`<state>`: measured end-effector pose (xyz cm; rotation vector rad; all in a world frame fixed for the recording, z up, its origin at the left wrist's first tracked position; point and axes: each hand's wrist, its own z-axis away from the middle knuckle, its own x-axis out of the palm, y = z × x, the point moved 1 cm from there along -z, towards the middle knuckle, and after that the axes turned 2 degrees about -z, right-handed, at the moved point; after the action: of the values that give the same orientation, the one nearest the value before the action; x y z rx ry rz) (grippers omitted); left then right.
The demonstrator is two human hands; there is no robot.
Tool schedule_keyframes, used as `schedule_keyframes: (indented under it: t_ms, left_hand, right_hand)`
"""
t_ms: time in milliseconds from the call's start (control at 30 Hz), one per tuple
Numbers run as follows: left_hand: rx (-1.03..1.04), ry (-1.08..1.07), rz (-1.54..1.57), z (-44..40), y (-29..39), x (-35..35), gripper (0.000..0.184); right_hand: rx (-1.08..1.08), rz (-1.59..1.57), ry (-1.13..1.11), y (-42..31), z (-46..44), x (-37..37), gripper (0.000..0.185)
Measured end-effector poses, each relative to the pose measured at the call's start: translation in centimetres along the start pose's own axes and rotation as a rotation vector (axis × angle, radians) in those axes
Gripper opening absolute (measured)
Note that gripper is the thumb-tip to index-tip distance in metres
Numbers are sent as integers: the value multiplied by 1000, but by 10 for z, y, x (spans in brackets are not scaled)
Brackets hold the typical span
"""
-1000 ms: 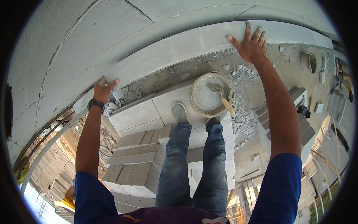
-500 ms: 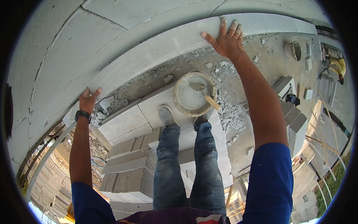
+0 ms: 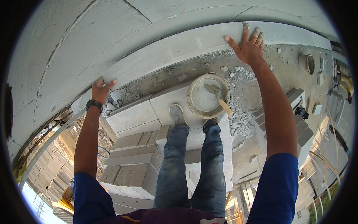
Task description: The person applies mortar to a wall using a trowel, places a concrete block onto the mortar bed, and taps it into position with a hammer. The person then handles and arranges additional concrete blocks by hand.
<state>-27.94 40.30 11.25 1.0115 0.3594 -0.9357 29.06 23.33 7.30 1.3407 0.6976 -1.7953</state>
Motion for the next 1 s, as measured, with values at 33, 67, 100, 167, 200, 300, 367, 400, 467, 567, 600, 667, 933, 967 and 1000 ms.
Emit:
schedule_keyframes:
  t_ms: [33,67,100,167,200,300,367,400,467,567,600,667,933,967,1000]
  left_hand:
    - [16,4,18,-2,-7,0,76]
    - [35,6,37,-6,-15,3,76]
    - [57,5,57,-7,-16,3,76]
    - [65,-18,79,-7,-18,1,77]
    - [69,-28,69,-9,-22,1,77]
    - [83,-11,30,-15,-31,3,76]
    - [87,-1,22,-17,-36,4,76]
    - [88,-3,30,-16,-34,4,76]
    - [89,-12,38,-14,-30,3,77]
    - [80,-24,38,-12,-27,1,78]
    - [71,-24,38,-12,-28,1,80]
    - [71,-17,43,-13,-29,2,82]
    - [51,-18,1,-10,-22,1,89]
    - [47,-13,-19,-9,-19,0,89]
    - [43,-7,-41,-9,-18,0,89]
  right_hand:
    - [2,5,-4,-1,0,0,126]
    - [-11,-16,7,0,2,-1,127]
    - [-15,-16,7,-1,2,0,127]
    - [-14,-7,10,1,0,0,127]
    - [-20,5,29,1,0,2,127]
    - [-19,10,28,3,-1,3,126]
    - [-24,-6,39,2,0,3,125]
    - [-26,-13,46,3,0,3,125]
    - [-21,-16,43,2,0,3,125]
    - [-14,-3,32,3,0,4,124]
    - [-11,4,27,2,0,3,124]
    - [-12,-5,23,1,1,2,124]
    - [-5,18,28,4,-1,6,119]
    - [-4,10,25,4,-1,6,119]
    - [-4,1,22,2,0,4,119]
